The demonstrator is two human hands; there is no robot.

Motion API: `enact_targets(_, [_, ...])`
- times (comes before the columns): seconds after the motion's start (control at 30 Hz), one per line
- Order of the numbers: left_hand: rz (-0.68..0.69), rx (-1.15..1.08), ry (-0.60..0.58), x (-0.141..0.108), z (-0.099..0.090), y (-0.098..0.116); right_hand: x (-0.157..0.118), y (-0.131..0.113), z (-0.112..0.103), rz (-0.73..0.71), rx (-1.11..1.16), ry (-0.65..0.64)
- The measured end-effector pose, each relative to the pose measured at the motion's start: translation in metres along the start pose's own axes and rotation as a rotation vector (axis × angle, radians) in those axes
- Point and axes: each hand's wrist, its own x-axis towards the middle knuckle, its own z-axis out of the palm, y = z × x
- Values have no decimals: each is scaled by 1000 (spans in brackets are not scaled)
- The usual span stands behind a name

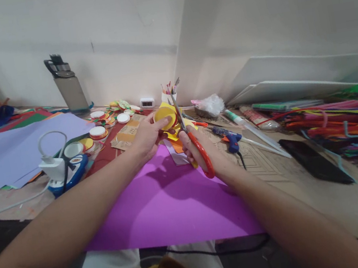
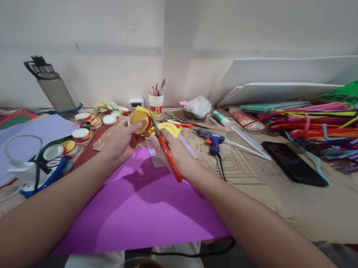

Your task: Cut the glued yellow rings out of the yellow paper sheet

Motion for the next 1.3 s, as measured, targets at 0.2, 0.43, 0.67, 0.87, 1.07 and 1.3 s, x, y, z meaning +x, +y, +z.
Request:
enact_targets(0.2, [12, 7, 21, -1, 2, 2, 0, -3, 0, 2, -33, 17])
enact_targets(0.43, [13, 10, 18, -2, 2, 2, -1, -13, -2, -8, -68, -11])
enact_targets(0.67, [6, 27, 33, -2, 2, 3, 0, -9, -2, -3, -43, -30])
enact_targets(0.87, [37, 56, -17, 1, -1, 0, 2, -2, -1, 17, -27, -3])
enact_targets(1.07, [37, 50, -26, 0, -1, 2, 2, -1, -1, 4, -29, 0])
enact_targets(1.3, [-12, 34, -31, 1, -1, 6, 1, -8, -3, 1, -103, 3])
